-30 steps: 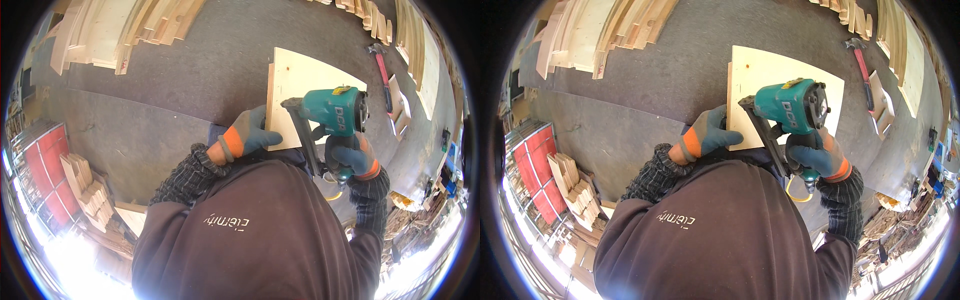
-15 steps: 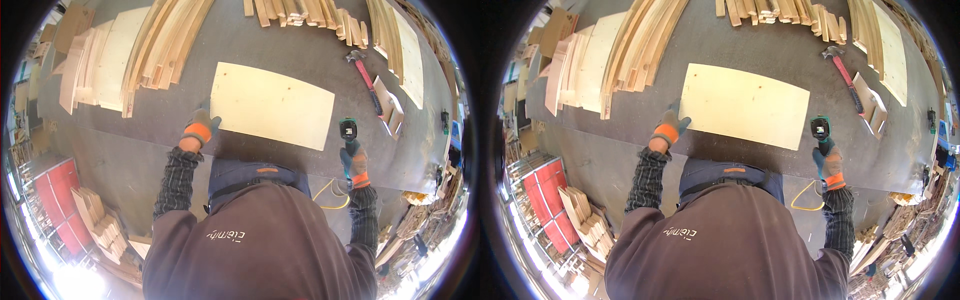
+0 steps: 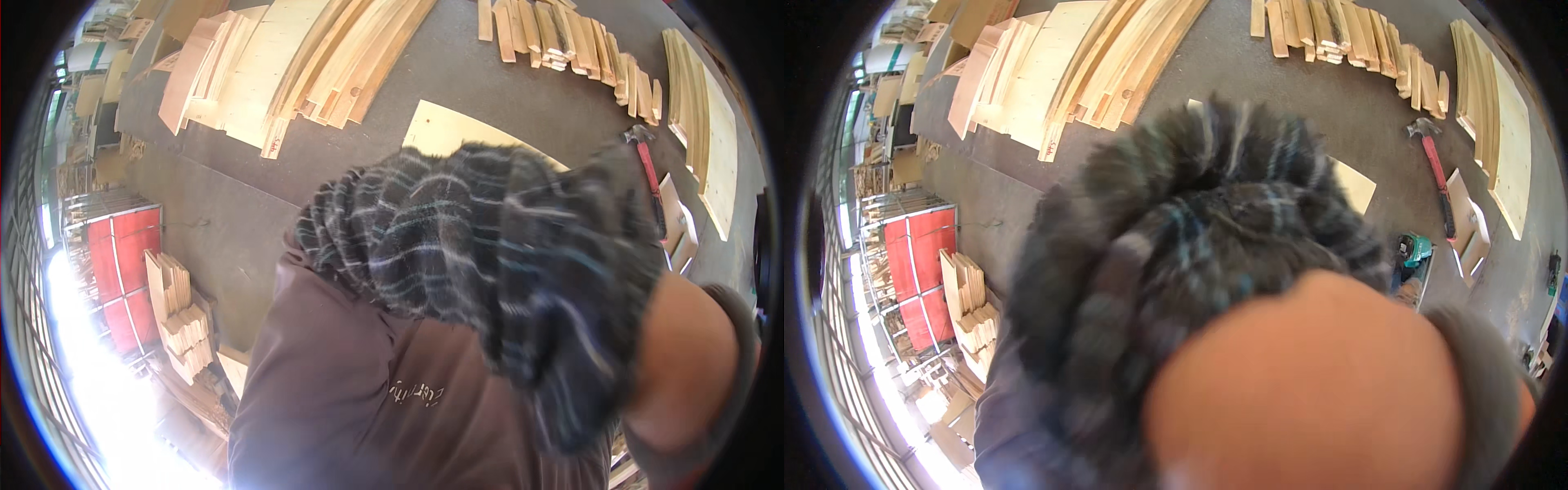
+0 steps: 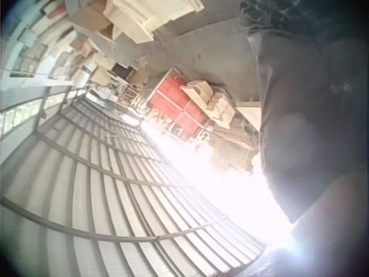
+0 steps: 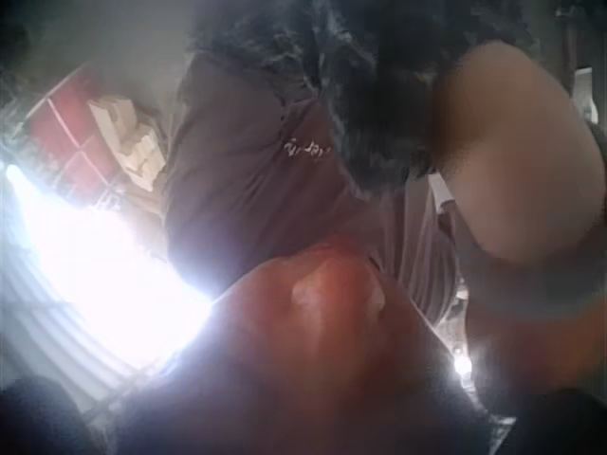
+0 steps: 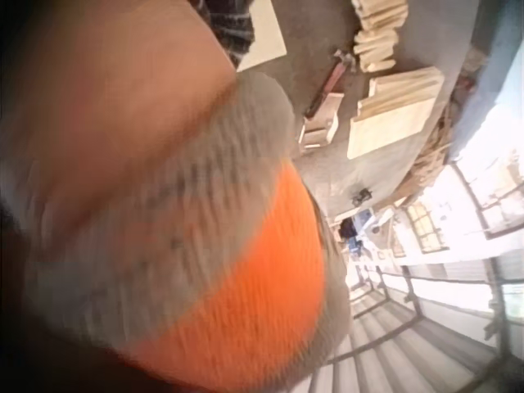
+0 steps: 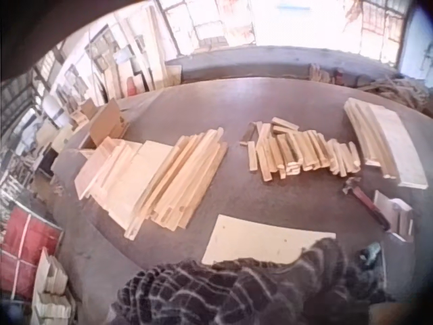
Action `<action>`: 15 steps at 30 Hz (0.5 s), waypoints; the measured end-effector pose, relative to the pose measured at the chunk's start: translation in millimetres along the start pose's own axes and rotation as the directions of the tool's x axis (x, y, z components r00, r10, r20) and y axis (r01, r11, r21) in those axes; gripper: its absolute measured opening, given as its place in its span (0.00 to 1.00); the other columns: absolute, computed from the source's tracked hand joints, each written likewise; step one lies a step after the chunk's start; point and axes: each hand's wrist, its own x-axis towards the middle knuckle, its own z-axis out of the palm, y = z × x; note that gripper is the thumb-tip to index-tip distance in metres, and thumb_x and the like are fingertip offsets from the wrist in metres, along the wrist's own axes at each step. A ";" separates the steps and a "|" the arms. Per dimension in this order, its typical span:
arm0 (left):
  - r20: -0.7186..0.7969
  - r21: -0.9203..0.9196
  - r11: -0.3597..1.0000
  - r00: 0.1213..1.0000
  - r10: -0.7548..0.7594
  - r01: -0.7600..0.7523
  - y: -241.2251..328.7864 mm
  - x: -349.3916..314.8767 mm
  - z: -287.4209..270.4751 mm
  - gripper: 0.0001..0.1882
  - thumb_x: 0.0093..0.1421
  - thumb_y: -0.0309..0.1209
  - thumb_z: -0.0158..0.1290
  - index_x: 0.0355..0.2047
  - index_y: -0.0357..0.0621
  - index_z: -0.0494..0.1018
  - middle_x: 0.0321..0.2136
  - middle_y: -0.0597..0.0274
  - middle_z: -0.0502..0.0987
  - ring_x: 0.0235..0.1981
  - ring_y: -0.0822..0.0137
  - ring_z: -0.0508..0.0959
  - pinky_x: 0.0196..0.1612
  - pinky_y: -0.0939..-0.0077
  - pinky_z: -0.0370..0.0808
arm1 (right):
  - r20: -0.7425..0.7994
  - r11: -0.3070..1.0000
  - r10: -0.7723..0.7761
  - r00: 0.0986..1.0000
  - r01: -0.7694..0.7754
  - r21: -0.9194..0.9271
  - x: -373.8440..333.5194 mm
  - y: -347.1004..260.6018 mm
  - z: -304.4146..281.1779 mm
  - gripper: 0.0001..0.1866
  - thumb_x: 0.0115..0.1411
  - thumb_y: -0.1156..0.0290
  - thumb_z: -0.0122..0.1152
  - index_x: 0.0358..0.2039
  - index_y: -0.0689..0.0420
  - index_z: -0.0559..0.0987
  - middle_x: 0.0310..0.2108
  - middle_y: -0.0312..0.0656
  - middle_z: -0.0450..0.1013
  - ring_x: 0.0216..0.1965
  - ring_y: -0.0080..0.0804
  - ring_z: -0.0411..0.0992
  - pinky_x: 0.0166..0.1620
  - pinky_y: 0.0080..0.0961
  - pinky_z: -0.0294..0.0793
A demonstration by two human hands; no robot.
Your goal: Assembling small wooden components using a pneumatic nail gun in a workshop.
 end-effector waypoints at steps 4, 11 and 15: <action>-0.035 0.118 0.977 0.985 -0.172 0.175 -46.6 -7.7 85.5 0.16 0.66 0.40 0.53 0.41 0.40 0.84 0.39 0.45 0.83 0.42 0.44 0.83 0.45 0.53 0.80 | 0.006 0.998 -0.008 1.000 0.008 0.054 -10.5 1.0 -3.4 0.31 0.66 0.64 0.60 0.69 0.56 0.68 0.41 0.52 0.82 0.42 0.53 0.82 0.45 0.46 0.80; -0.133 0.389 0.820 0.906 -0.402 0.421 -248.8 -33.6 210.6 0.17 0.64 0.40 0.54 0.41 0.39 0.84 0.39 0.44 0.83 0.42 0.43 0.83 0.45 0.52 0.80 | -0.025 0.977 -0.082 0.996 0.086 0.193 16.7 -58.3 -0.8 0.32 0.67 0.66 0.60 0.70 0.55 0.66 0.42 0.52 0.82 0.43 0.53 0.81 0.46 0.45 0.80; -0.168 0.449 0.710 0.832 -0.529 0.543 -193.4 -80.3 262.6 0.18 0.63 0.41 0.55 0.41 0.39 0.84 0.38 0.43 0.83 0.42 0.42 0.83 0.46 0.52 0.79 | -0.019 0.965 -0.022 1.000 0.026 0.260 9.8 -56.4 13.3 0.33 0.67 0.66 0.60 0.71 0.55 0.65 0.43 0.52 0.82 0.43 0.52 0.81 0.46 0.44 0.80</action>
